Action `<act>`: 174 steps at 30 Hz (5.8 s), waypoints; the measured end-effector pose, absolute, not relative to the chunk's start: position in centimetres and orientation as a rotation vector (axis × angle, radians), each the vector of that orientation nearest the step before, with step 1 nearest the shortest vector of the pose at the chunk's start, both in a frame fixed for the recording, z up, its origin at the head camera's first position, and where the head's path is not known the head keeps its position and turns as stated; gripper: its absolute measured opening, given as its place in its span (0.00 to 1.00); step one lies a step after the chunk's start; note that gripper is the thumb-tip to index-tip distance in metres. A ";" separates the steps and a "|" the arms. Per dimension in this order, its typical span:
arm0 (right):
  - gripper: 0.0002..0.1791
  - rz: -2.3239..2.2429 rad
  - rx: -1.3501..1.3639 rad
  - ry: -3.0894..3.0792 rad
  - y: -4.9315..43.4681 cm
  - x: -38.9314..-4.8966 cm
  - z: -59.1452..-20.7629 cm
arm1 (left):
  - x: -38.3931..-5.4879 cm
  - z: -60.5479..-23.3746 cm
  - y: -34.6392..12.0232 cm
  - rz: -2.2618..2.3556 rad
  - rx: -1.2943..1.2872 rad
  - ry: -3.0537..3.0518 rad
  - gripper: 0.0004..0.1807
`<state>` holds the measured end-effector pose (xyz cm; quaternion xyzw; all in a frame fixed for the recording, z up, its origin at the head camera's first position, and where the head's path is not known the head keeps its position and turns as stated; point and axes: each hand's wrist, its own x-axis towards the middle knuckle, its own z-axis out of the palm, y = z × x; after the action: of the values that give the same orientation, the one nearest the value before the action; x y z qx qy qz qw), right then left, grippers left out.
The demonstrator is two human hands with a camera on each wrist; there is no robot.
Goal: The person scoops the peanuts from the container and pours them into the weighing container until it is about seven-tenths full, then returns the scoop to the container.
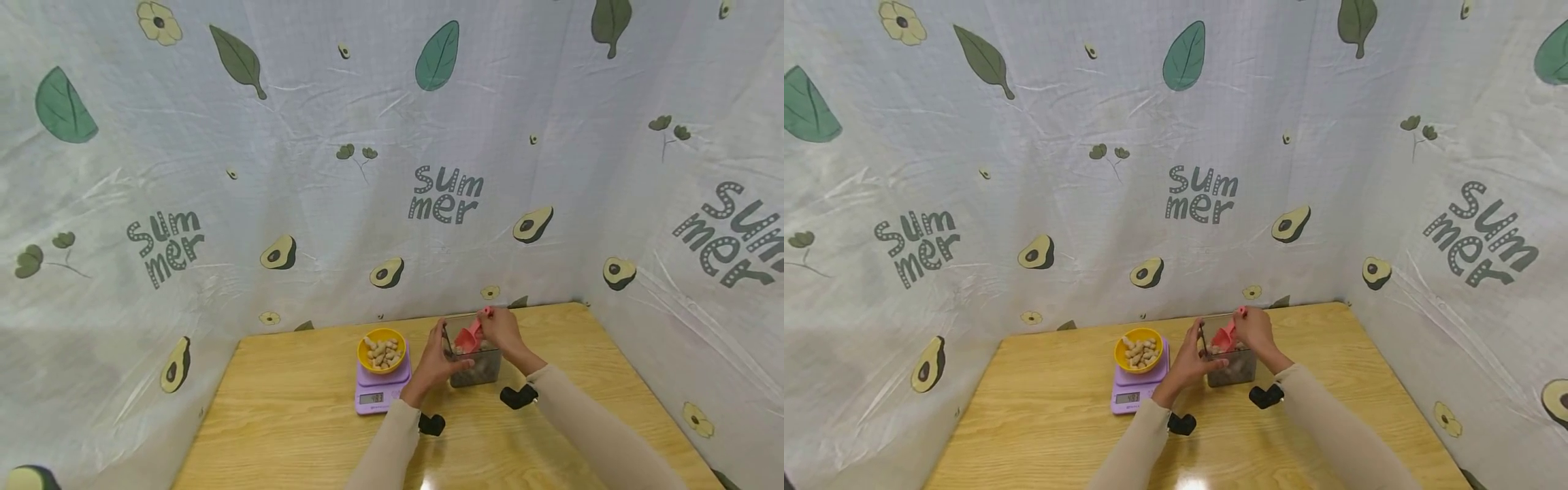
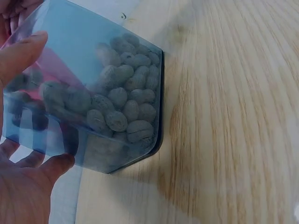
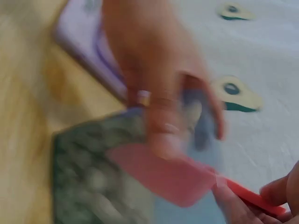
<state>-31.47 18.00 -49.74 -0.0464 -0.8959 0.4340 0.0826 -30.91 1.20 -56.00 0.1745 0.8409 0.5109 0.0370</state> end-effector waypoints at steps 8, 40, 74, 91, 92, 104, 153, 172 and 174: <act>0.17 1.784 -0.368 -2.555 19.2 -31.5 -49.7 | -30.7 -56.0 1.4 1.573 0.529 2.574 0.60; 0.27 2.475 -0.675 -1.787 21.6 -30.8 -49.7 | -30.4 -55.7 1.2 1.559 0.516 2.550 0.61; 0.18 2.621 -0.462 -1.674 17.8 -28.8 -45.0 | -27.7 -49.7 -6.1 1.643 0.596 2.785 0.60; 0.15 2.572 -0.465 -1.754 11.1 -30.4 -47.1 | -26.9 -53.1 -12.7 1.672 0.285 2.877 0.62; 0.15 2.574 -0.480 -1.746 10.7 -30.6 -47.2 | -27.0 -53.5 -13.0 1.658 0.273 2.877 0.63; 0.17 2.483 -0.491 -1.868 7.5 -32.4 -49.2 | -28.0 -56.7 -14.5 1.628 0.177 2.763 0.65; 0.18 2.542 -0.233 -1.636 16.8 -28.6 -45.8 | -26.8 -51.4 -11.8 1.833 0.407 2.797 0.60; 0.17 1.713 -0.154 -2.287 20.5 -28.7 -48.0 | -28.0 -52.8 -2.9 1.545 0.646 2.671 0.62; 0.16 1.528 -0.092 -2.363 20.4 -29.1 -48.5 | -28.4 -53.6 -2.0 1.501 0.653 2.675 0.63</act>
<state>-29.07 20.39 -48.46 -0.0323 -0.8281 0.5356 0.1623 -28.40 -1.96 -53.56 0.2083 0.8529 0.4786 0.0025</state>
